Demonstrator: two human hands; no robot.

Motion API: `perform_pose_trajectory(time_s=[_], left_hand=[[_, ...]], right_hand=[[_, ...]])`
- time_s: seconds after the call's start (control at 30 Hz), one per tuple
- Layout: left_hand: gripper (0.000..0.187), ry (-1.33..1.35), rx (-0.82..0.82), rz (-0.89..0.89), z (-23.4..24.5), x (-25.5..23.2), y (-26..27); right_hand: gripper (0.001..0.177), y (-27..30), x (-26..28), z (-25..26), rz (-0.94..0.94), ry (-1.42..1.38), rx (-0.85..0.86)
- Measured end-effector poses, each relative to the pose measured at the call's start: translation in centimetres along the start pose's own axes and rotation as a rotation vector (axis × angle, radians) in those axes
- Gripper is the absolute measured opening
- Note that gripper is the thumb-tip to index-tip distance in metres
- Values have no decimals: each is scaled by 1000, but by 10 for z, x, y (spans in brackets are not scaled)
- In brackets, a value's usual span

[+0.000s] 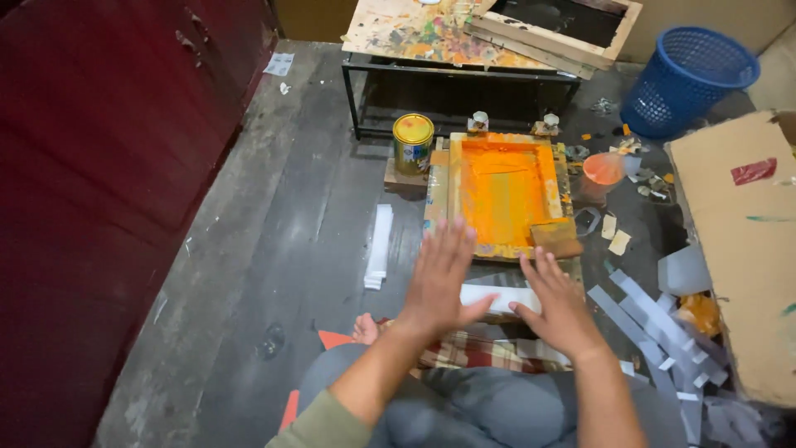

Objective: The person sits on the floor and uses a squeegee to spread orange ink across a screen printing frame. They then pick up a white rectangular strip, inspect it, and place it on the floor. The person repeats the process of spreading ink and handling the strips.

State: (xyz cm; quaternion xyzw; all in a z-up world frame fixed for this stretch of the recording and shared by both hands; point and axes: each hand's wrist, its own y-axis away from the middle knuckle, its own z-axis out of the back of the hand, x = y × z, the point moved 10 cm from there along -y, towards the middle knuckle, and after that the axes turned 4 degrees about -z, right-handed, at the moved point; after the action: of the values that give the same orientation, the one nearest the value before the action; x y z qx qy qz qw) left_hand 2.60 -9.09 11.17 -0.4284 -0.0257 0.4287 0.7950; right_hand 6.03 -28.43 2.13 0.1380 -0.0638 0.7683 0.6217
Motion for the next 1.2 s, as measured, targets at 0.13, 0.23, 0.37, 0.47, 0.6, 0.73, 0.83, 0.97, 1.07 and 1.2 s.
perform_pose_trajectory(time_s=[0.13, 0.23, 0.37, 0.47, 0.6, 0.73, 0.83, 0.97, 1.07, 1.2], left_hand=[[104, -43, 103, -42, -43, -2, 27], [104, -83, 316, -85, -91, 22, 43], [90, -91, 692, 51, -141, 39, 63], [78, -127, 799, 43, -157, 36, 75], [54, -207, 788, -40, -173, 41, 92], [48, -218, 802, -70, -182, 47, 104], [47, -199, 820, -72, -178, 44, 100], [45, -160, 746, -50, -167, 43, 91], [43, -169, 678, -47, -169, 55, 95], [40, -159, 647, -56, -165, 60, 96]], right_hand=[[91, -6, -14, -35, 76, 26, 121], [83, -7, -26, -67, 83, 21, 243], [86, -1, -32, -92, 113, 82, 378], [85, 8, -35, -99, 86, 97, 484], [81, 8, -41, -109, 54, 90, 554], [79, 6, -45, -114, 58, 88, 523], [74, 0, -45, -107, 40, 91, 480], [68, -11, -45, -96, 39, 65, 348], [65, -17, -45, -92, 44, 66, 272], [58, -21, -46, -84, 74, 86, 180]])
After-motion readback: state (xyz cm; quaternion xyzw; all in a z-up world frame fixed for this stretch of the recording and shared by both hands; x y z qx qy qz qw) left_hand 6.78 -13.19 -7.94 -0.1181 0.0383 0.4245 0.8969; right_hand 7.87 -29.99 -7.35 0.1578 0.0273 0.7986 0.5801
